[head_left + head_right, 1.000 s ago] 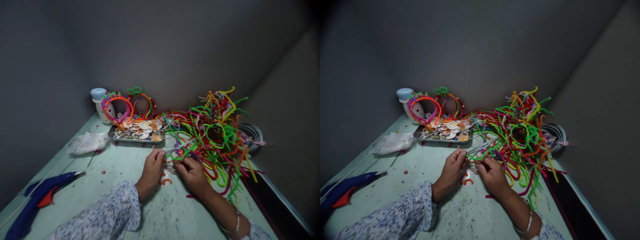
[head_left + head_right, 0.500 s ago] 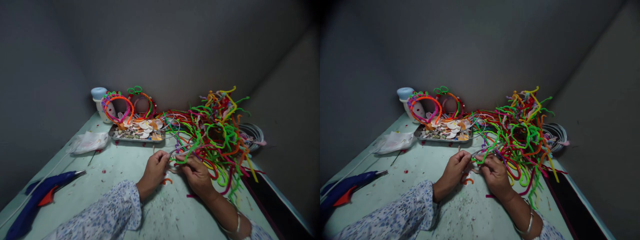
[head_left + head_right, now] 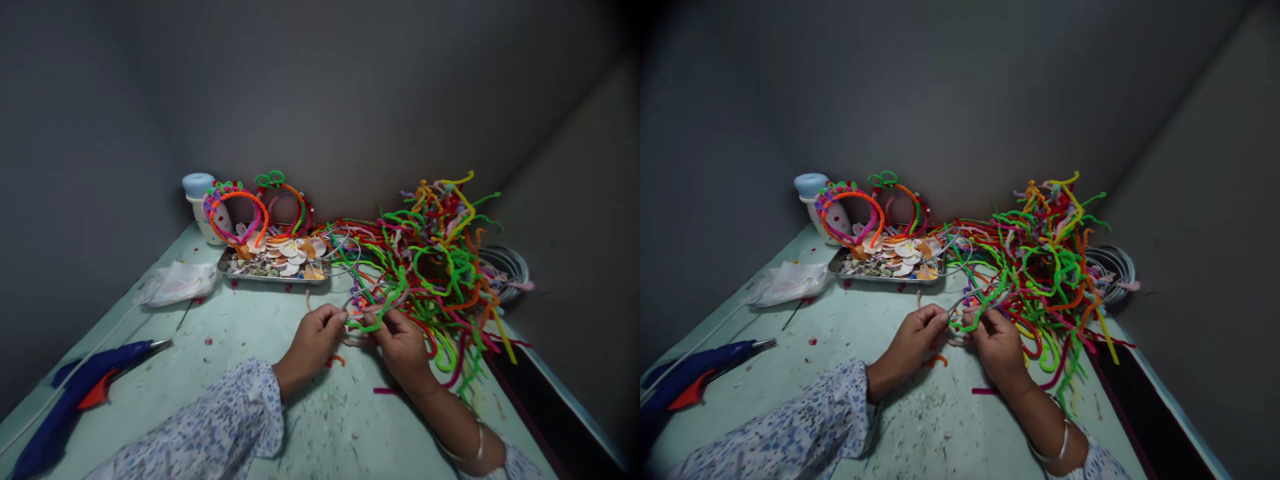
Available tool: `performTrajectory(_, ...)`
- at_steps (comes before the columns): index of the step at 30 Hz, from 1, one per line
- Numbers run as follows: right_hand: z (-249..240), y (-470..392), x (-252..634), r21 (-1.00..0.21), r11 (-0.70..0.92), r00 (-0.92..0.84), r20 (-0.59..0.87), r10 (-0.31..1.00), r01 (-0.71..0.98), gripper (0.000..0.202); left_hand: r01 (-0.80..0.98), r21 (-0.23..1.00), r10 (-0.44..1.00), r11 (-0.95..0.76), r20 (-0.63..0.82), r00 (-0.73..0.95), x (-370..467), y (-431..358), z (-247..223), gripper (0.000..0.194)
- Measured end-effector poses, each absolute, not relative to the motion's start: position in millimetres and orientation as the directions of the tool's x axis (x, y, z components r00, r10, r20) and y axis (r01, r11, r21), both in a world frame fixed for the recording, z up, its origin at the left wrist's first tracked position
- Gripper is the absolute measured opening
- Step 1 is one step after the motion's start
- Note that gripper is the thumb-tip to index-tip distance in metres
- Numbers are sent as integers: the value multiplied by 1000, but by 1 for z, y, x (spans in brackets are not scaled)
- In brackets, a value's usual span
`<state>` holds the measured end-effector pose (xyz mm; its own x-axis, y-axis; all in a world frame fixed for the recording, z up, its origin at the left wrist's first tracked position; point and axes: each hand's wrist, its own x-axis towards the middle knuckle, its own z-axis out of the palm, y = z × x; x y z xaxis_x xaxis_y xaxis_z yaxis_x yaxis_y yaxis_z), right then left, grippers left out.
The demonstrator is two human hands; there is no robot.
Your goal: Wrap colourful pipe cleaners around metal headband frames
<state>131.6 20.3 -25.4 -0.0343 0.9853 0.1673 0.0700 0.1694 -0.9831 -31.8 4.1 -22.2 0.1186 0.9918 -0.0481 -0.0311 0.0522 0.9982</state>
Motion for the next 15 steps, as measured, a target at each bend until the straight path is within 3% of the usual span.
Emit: performTrajectory(15, -17, 20, 127, -983, 172, -19, 171, 985, 65, 35, -41, 996, 978, 85, -76, 195, -33, 2, -15, 37)
